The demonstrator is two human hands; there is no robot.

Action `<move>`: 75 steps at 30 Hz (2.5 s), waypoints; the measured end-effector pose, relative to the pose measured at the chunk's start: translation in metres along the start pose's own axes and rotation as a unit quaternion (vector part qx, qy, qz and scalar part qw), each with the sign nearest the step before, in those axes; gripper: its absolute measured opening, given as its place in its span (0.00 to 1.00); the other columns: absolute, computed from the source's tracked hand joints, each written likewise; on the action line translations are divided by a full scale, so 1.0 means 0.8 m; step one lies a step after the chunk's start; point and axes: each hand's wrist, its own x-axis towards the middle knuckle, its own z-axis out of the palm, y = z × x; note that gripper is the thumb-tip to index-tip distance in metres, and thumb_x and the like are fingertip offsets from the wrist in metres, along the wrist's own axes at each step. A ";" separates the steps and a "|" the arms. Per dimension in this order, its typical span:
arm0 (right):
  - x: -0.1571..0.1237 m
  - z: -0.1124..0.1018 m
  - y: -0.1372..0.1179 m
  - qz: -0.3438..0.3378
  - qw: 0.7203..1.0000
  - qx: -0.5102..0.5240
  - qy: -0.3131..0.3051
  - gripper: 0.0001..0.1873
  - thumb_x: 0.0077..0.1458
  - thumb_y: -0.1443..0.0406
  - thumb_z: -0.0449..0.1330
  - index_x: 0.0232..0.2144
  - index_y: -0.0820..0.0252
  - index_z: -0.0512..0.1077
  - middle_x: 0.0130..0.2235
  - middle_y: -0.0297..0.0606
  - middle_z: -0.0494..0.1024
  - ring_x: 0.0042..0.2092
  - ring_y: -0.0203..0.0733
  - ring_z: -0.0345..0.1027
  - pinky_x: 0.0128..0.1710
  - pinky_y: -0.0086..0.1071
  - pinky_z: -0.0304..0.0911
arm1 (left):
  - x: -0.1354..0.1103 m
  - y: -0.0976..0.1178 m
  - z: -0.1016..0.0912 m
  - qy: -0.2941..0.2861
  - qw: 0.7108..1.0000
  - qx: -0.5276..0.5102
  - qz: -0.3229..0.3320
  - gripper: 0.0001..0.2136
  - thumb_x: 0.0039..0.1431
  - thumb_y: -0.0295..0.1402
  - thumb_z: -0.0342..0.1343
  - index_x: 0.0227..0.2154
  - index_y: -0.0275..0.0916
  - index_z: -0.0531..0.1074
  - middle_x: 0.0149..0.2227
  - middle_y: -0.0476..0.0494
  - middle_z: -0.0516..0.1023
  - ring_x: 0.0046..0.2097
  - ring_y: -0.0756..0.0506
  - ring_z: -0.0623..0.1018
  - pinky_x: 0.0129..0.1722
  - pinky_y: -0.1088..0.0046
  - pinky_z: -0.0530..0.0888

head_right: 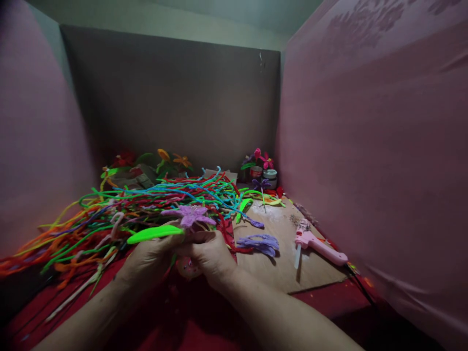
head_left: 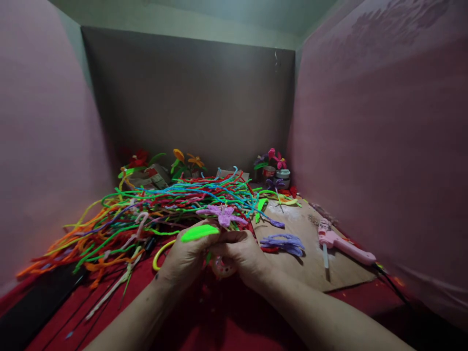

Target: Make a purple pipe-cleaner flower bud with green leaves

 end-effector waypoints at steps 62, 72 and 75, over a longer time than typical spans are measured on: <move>0.003 -0.009 -0.014 -0.013 0.986 -0.015 0.165 0.11 0.32 0.63 0.69 0.20 0.65 0.76 0.20 0.33 0.72 0.24 0.33 0.60 0.26 0.29 0.55 | -0.010 -0.019 0.005 0.020 0.903 0.406 0.141 0.06 0.53 0.31 0.52 0.25 0.37 0.72 0.24 0.50 0.71 0.28 0.50 0.69 0.31 0.76 0.65; 0.001 -0.013 -0.008 -0.047 0.995 -0.058 0.065 0.12 0.44 0.62 0.62 0.32 0.63 0.75 0.27 0.35 0.72 0.29 0.35 0.61 0.30 0.29 0.56 | -0.014 -0.008 0.013 0.039 0.958 0.276 0.061 0.09 0.50 0.36 0.54 0.21 0.36 0.69 0.20 0.53 0.63 0.25 0.53 0.61 0.26 0.77 0.59; 0.004 -0.014 -0.010 -0.056 0.989 -0.121 0.062 0.11 0.46 0.62 0.60 0.32 0.64 0.75 0.26 0.35 0.72 0.27 0.35 0.59 0.28 0.29 0.55 | -0.014 -0.009 0.011 0.037 0.963 0.259 0.057 0.10 0.49 0.37 0.55 0.21 0.36 0.69 0.20 0.54 0.63 0.24 0.53 0.60 0.26 0.77 0.59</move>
